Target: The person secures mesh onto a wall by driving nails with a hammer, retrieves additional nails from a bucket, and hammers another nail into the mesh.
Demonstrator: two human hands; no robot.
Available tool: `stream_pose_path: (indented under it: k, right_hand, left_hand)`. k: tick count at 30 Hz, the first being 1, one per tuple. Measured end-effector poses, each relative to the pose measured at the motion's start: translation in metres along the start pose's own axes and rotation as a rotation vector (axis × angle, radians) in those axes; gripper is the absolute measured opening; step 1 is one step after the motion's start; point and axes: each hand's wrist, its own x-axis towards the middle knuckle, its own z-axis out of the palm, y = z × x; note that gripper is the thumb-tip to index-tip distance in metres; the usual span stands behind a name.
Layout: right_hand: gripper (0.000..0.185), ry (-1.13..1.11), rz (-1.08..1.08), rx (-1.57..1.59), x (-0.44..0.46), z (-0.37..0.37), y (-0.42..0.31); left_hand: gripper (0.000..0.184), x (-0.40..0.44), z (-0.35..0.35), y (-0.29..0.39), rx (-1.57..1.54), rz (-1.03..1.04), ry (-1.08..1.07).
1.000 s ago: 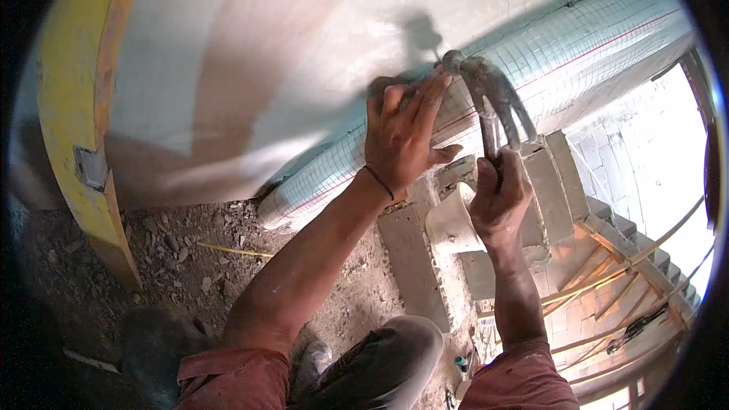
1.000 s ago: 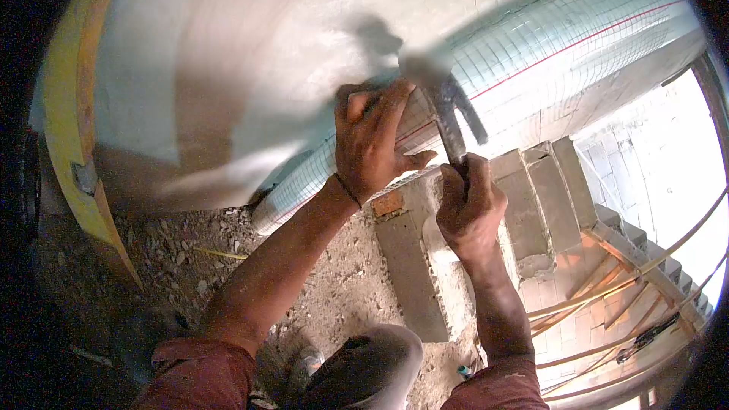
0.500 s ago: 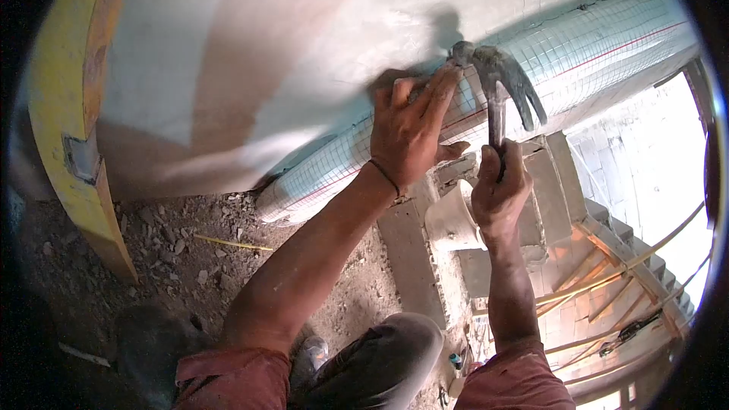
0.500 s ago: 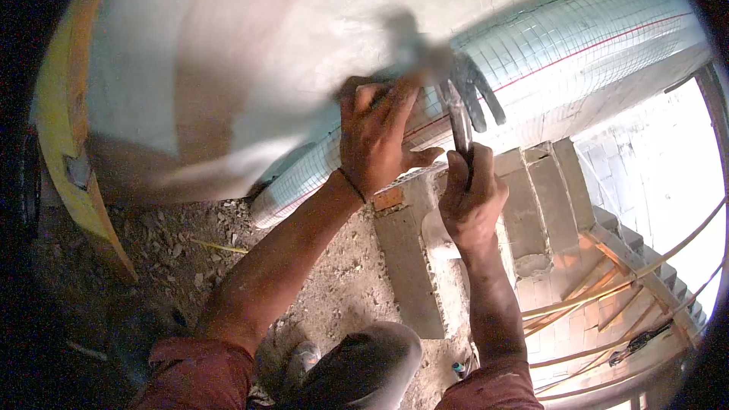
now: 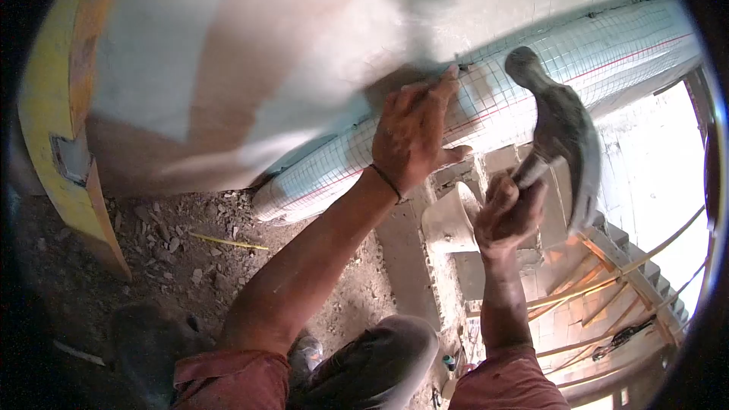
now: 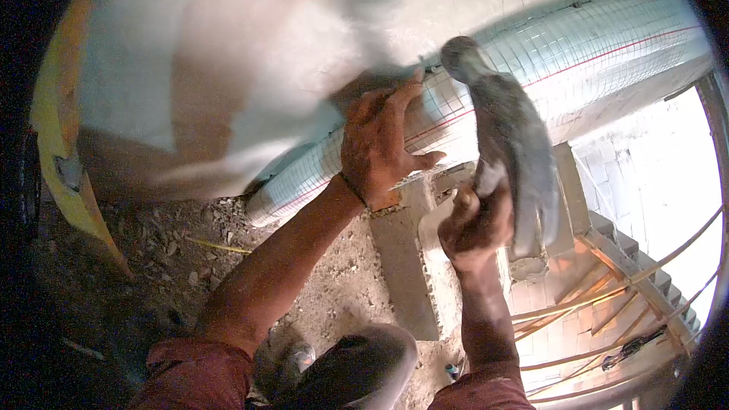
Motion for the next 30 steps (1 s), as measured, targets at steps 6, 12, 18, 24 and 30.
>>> stream_pose_path:
  k: [6, 12, 18, 24, 30]
  right_hand:
    - [0.022, -0.200, 0.257, -0.182, 0.008, 0.011, 0.002]
    - [0.034, -0.047, 0.024, -0.103, -0.012, 0.016, 0.009]
    - [0.033, -0.058, 0.204, -0.006, -0.011, 0.017, 0.005]
    - [0.022, -0.162, 0.224, -0.133, -0.004, 0.028, 0.007]
    - [0.025, 0.000, 0.182, 0.013, -0.017, 0.024, 0.005]
  left_hand:
    - [0.106, -0.003, 0.007, -0.009, 0.017, 0.137, 0.188]
    - [0.102, -0.005, 0.004, -0.004, -0.042, 0.138, 0.175]
    - [0.102, -0.004, 0.004, -0.007, -0.037, 0.144, 0.188]
    - [0.090, -0.003, 0.013, -0.009, -0.031, 0.187, 0.281]
    - [0.094, -0.005, 0.004, -0.009, 0.035, 0.163, 0.176]
